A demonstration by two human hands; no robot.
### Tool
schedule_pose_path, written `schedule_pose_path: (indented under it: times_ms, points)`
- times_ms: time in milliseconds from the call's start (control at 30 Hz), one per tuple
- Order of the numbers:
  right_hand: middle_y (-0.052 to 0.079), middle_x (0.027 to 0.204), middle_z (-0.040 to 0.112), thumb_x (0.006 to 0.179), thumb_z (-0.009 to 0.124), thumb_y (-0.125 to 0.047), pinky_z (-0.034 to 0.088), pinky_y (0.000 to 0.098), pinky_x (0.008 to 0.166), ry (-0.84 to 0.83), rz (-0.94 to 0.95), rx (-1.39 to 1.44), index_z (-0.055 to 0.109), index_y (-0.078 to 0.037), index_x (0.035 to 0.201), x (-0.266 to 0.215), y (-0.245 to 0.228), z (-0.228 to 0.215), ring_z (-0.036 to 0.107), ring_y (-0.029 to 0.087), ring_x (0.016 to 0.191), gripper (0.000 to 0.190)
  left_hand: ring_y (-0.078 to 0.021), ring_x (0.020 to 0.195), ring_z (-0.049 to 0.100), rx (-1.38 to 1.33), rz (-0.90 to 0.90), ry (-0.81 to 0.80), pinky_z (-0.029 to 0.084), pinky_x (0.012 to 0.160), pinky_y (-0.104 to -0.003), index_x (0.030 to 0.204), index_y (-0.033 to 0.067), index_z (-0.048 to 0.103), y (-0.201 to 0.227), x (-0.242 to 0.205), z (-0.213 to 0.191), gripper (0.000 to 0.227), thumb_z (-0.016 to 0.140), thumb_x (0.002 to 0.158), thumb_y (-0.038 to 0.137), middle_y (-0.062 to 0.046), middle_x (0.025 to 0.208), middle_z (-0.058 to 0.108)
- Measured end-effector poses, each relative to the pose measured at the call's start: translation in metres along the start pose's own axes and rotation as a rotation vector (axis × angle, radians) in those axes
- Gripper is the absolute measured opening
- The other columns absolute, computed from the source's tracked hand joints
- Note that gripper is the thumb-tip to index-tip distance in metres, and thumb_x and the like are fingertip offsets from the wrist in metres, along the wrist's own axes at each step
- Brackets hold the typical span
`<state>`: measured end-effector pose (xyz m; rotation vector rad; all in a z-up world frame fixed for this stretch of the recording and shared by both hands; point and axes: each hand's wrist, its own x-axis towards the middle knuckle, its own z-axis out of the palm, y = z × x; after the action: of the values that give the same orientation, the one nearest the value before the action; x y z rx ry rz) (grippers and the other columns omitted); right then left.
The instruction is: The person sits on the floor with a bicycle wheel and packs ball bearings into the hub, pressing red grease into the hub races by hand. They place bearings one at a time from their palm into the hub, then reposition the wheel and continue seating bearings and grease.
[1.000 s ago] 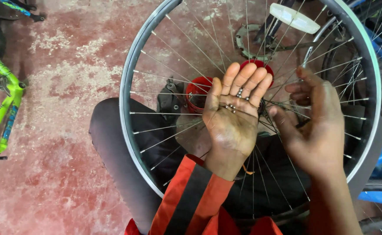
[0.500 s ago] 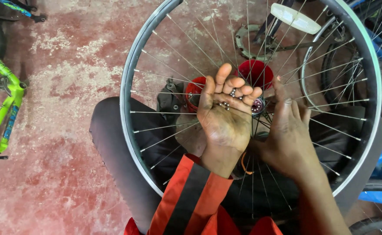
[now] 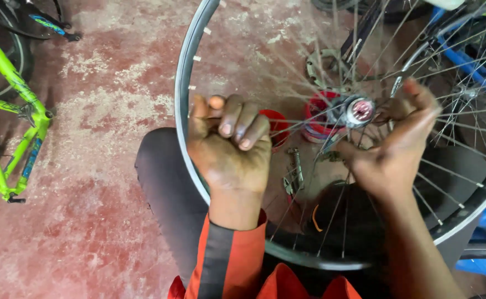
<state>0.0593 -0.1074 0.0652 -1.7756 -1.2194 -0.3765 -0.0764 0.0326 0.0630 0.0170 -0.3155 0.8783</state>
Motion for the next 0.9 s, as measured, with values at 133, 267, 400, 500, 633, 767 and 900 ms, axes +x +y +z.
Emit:
schedule_pose_path:
  times_ms: [133,267,400,500,633,767,900]
  points:
    - [0.026,0.127,0.024,0.064,0.058,0.024,0.042,0.0454,0.083,0.052,-0.167,0.078,0.013,-0.008,0.138,0.031,0.032,-0.021,0.047,0.043,0.110,0.092,-0.0034,0.053,0.041,0.100,0.122,-0.180,0.034,0.047,-0.016,0.092,0.0061,0.072,0.024,-0.009,0.025,0.038,0.042,0.109,0.023,0.004,0.066,0.052]
    - [0.032,0.124,0.051,0.077,0.056,0.033,0.046,0.0464,0.094,0.128,-0.224,0.180,0.034,0.004,0.143,0.057,0.081,-0.030,0.057,0.043,0.107,0.075,-0.0051,0.064,0.041,0.031,-0.031,-0.251,0.038,0.054,-0.017,0.097,0.0074,0.069,0.027,-0.023,0.049,0.042,0.039,0.113,0.031,0.004,0.071,0.046]
    - [0.027,0.121,0.047,0.078,0.048,0.027,0.044,0.0467,0.092,0.233,-0.135,0.455,0.038,0.009,0.122,0.078,0.144,-0.030,0.051,0.040,0.106,0.048,-0.0045,0.063,0.037,0.038,-0.032,-0.198,0.034,0.052,-0.016,0.093,0.0089,0.070,0.018,-0.017,0.042,0.041,0.040,0.111,0.030,0.005,0.069,0.045]
    - [0.020,0.127,0.021,0.105,0.045,0.029,0.035,0.0417,0.097,0.133,-0.229,0.344,0.019,-0.010,0.127,0.079,0.175,-0.024,0.032,0.034,0.120,0.052,-0.0037,0.056,0.036,0.034,0.003,-0.052,0.031,0.048,-0.018,0.088,0.0111,0.067,0.008,0.006,0.003,0.040,0.040,0.108,0.032,0.005,0.064,0.045]
    - [0.008,0.105,0.067,0.074,0.046,0.005,0.048,0.0247,0.067,0.344,0.539,1.117,0.039,-0.015,0.127,0.046,0.135,0.002,0.061,0.013,0.073,0.057,-0.0062,0.048,0.030,0.100,0.017,0.316,0.027,0.043,-0.022,0.084,0.0112,0.057,-0.021,0.030,-0.083,0.041,0.035,0.110,0.035,0.004,0.058,0.039]
    - [0.007,0.097,0.061,0.075,0.055,-0.012,0.043,0.0286,0.077,0.165,0.670,1.267,0.058,-0.009,0.099,0.017,0.147,0.022,0.054,0.013,0.076,0.024,-0.0065,0.052,0.033,0.390,-0.104,0.694,0.027,0.047,-0.024,0.091,0.0127,0.060,-0.056,0.033,-0.178,0.033,0.041,0.108,0.033,0.004,0.063,0.041]
    - [0.013,0.091,0.072,0.065,0.062,-0.016,0.050,0.0367,0.074,0.176,0.958,1.346,0.060,-0.011,0.090,0.012,0.142,0.032,0.066,0.021,0.069,0.025,-0.0055,0.050,0.036,0.770,-0.269,0.952,0.033,0.043,-0.018,0.088,0.0138,0.059,-0.077,0.024,-0.188,0.033,0.037,0.105,0.029,0.008,0.060,0.039]
